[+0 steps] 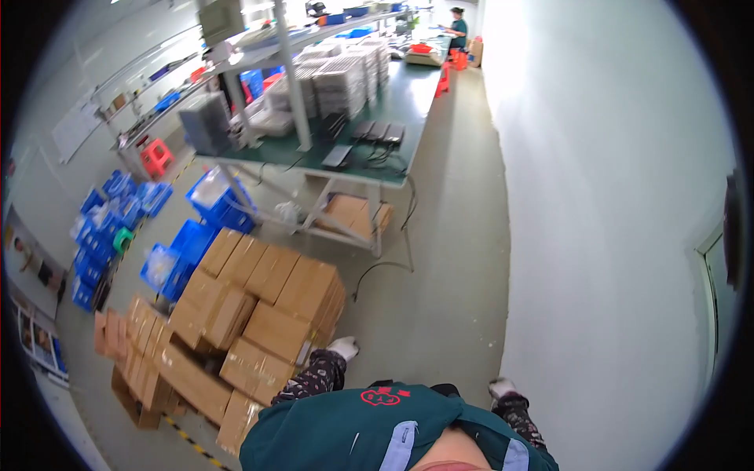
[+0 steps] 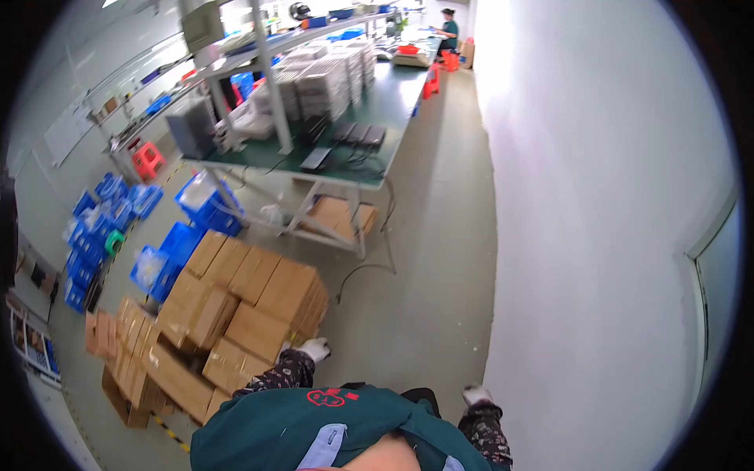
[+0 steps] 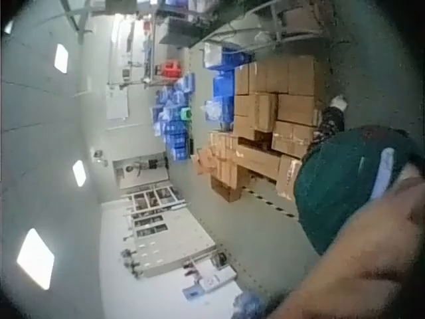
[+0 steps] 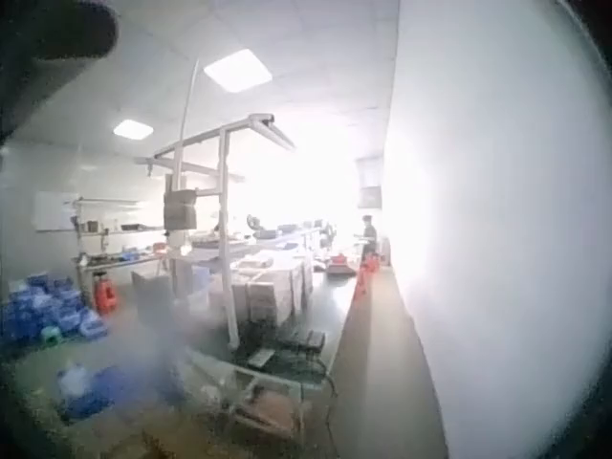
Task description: Sorting and packing small cylindrical metal pins into plastic bags at a production workstation.
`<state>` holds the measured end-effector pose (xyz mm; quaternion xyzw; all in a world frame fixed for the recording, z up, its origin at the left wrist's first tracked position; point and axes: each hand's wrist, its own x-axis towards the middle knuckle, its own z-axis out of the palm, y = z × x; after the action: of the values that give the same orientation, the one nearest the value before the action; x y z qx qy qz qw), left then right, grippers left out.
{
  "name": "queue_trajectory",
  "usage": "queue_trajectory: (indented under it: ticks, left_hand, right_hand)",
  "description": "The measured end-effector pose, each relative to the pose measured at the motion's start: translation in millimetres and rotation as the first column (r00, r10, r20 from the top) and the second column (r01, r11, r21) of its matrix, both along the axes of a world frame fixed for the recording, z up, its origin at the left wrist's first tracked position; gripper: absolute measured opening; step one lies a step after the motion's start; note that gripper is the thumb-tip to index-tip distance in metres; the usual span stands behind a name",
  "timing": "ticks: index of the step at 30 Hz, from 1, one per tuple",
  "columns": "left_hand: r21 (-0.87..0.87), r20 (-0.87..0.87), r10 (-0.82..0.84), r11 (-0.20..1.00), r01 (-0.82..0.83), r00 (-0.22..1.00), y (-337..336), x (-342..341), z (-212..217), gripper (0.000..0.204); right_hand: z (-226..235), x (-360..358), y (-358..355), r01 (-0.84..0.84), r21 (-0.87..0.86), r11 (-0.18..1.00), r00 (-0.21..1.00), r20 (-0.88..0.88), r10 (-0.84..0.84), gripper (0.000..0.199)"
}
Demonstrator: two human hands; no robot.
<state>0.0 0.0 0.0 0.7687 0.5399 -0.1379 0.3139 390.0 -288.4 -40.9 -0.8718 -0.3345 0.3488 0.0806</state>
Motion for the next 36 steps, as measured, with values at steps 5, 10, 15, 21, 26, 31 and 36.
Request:
queue_trajectory:
  ticks: [5,10,15,21,26,31,36]
  left_hand:
    - [0.049,0.243,0.005,0.999,-0.018,0.970,116,174,-8,0.028]
    - [-0.024,0.063,-0.204,0.978,0.206,0.977,158,248,-34,0.027]
    - [-0.083,0.136,-0.009,0.996,0.020,0.991,211,285,-14,0.029]
    - [-0.061,0.237,0.246,0.969,-0.238,0.940,311,366,-22,0.025]
    - [0.097,0.439,0.116,0.980,-0.175,0.891,451,491,63,0.017]
    - [0.237,0.551,-0.115,0.971,-0.024,0.827,585,590,81,0.017]
    - [0.258,0.588,-0.116,0.965,-0.050,0.801,679,682,67,0.017]
  right_hand:
    - [-22,125,-18,-0.623,-0.481,0.617,0.734,-0.087,0.674,0.029]
    - [-119,225,39,-0.596,-0.346,0.724,0.777,-0.022,0.629,0.029]
    - [-109,354,236,-0.601,-0.196,0.775,0.762,0.153,0.630,0.027]
    - [-20,428,469,0.070,0.171,0.983,0.997,-0.039,-0.064,0.030]
    - [36,443,558,0.141,-0.003,0.990,0.943,-0.303,-0.135,0.034]
    - [59,494,590,0.156,-0.131,0.979,0.964,-0.197,-0.180,0.033]
    - [-115,620,551,-0.565,-0.268,0.780,0.814,-0.022,0.581,0.024]
